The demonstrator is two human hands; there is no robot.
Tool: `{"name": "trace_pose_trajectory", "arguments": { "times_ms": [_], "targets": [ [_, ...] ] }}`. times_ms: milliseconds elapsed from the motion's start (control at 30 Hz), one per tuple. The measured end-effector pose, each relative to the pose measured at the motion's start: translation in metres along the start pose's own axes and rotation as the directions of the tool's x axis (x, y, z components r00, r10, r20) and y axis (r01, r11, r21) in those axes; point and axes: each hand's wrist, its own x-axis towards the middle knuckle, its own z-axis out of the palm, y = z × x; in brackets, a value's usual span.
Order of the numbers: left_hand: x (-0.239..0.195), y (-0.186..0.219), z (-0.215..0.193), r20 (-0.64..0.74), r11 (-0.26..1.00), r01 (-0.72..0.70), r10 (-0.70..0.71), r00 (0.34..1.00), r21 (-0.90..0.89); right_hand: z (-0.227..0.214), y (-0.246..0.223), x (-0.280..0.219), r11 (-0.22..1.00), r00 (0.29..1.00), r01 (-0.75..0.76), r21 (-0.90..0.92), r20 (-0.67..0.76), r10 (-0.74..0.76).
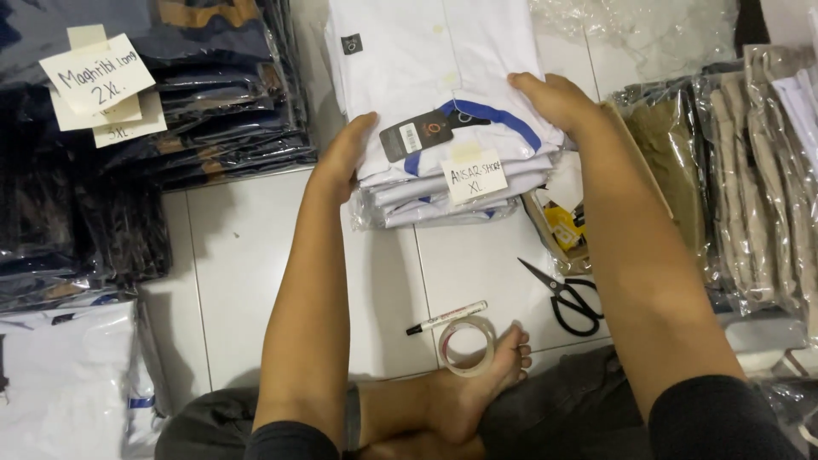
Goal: The person sits on the floor surrounded by stacks of packaged shirts and writes on a small piece of paper using a marker. They then use scissors to cut a piece of tape and attach the labeled paper to a shirt package, repeating the process for other items.
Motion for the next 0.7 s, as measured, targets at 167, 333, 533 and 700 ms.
{"name": "trace_pose_trajectory", "arguments": {
  "times_ms": [167,333,533,700],
  "targets": [
    [0.009,-0.005,-0.004,0.039,0.999,-0.018,0.020,0.999,-0.050,-0.001,-0.006,-0.010,0.964,0.999,-0.004,0.266,0.043,-0.008],
    [-0.006,0.008,-0.010,0.063,0.974,-0.053,0.069,0.996,-0.222,-0.006,0.001,-0.009,0.935,0.993,-0.104,0.340,0.089,0.078],
    [-0.072,0.019,-0.024,-0.081,0.989,-0.101,0.092,0.992,-0.112,-0.002,-0.009,-0.065,0.972,0.993,0.100,0.212,-0.089,-0.083],
    [-0.132,-0.036,-0.045,-0.138,0.989,-0.142,0.135,0.981,-0.041,0.036,0.003,-0.159,0.914,0.977,0.210,0.347,-0.108,-0.184]
  ]
}}
